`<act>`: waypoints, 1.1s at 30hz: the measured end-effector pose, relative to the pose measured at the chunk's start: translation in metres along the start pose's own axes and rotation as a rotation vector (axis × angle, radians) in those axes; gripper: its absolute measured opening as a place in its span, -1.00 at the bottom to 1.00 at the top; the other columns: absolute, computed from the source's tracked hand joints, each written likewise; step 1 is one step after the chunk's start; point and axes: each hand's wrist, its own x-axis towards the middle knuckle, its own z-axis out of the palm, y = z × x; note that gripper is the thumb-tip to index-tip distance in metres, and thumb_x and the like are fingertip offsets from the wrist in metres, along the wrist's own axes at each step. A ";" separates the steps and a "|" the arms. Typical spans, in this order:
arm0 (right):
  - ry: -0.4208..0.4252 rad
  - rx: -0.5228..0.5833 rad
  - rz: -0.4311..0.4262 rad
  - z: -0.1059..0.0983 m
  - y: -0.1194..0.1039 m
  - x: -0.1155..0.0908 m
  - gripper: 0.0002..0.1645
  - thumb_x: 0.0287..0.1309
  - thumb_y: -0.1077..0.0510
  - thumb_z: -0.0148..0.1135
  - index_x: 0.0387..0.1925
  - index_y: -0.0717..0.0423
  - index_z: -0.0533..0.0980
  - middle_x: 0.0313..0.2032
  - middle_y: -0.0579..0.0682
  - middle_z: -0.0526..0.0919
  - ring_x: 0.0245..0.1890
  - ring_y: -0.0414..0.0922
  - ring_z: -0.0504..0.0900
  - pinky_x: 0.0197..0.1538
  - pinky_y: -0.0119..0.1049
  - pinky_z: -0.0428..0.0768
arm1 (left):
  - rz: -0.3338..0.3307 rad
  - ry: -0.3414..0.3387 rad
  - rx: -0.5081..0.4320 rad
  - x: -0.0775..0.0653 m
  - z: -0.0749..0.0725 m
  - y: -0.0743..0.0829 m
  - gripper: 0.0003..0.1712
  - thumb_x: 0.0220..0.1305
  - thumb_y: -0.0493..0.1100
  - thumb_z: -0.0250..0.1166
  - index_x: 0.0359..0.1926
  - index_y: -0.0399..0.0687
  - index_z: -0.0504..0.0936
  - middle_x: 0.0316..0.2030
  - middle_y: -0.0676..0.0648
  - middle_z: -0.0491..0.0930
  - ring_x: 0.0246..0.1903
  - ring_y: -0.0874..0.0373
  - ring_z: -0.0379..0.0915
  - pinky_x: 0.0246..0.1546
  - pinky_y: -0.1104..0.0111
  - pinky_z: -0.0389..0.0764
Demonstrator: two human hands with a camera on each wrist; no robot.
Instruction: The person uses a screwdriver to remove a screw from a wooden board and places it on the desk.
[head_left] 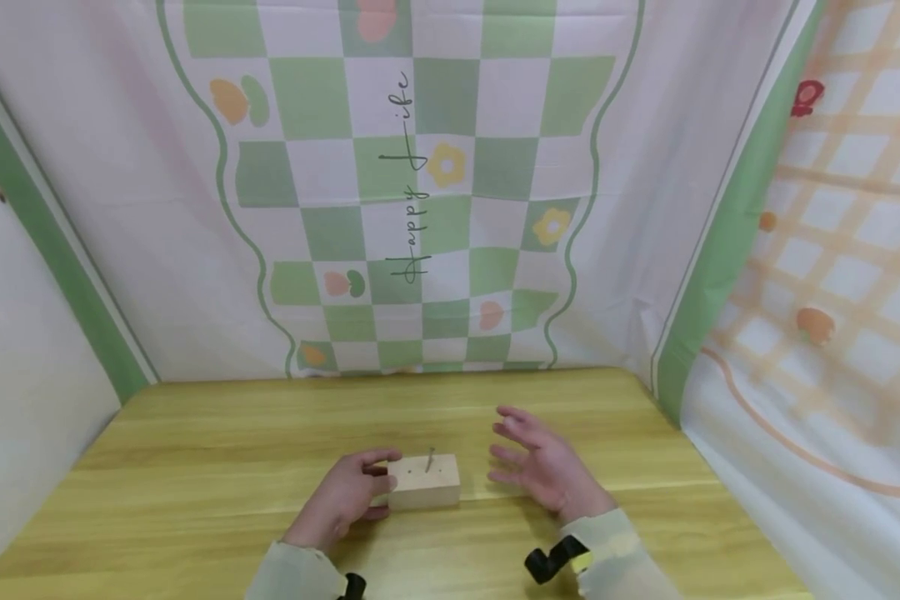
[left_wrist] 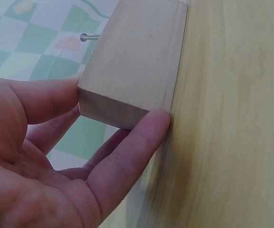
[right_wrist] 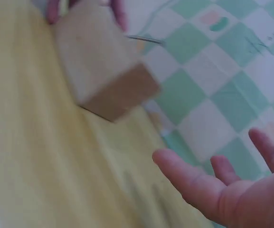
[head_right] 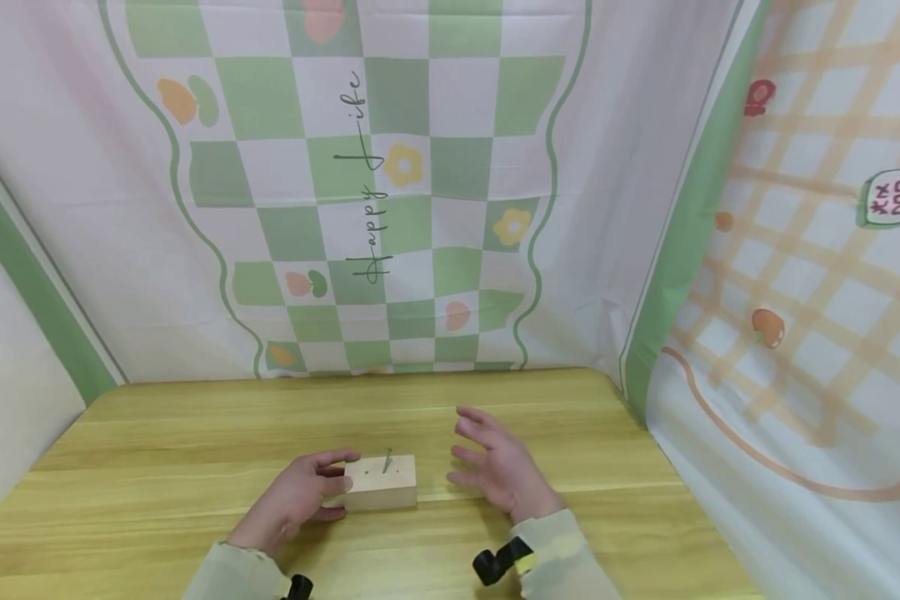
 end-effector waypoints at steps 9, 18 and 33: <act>-0.067 -0.260 0.019 0.020 0.030 0.008 -0.30 0.29 0.19 0.28 0.40 0.21 0.29 0.44 0.34 0.04 0.31 0.35 0.23 0.05 0.25 0.54 | -0.005 0.003 0.007 0.001 0.001 -0.001 -0.48 0.33 -0.35 0.27 0.30 -0.21 0.50 0.15 -0.29 0.43 -0.09 -0.06 0.53 -0.26 0.13 0.69; -0.076 -0.345 0.031 0.027 0.040 0.013 -0.30 0.19 0.30 0.36 0.34 0.33 0.34 0.35 0.28 0.29 0.06 0.12 0.56 -0.02 0.10 0.63 | -0.009 0.008 0.008 0.002 0.001 -0.001 -0.48 0.32 -0.35 0.28 0.30 -0.21 0.50 0.14 -0.29 0.44 -0.08 -0.06 0.53 -0.26 0.13 0.70; -0.082 -0.404 0.046 0.031 0.043 0.016 -0.48 0.17 0.34 0.37 0.19 0.26 0.51 0.14 0.17 0.51 0.00 0.08 0.58 -0.07 0.05 0.66 | -0.012 0.011 0.004 0.002 0.000 0.000 -0.48 0.32 -0.35 0.28 0.30 -0.21 0.50 0.13 -0.28 0.46 -0.08 -0.07 0.54 -0.26 0.12 0.70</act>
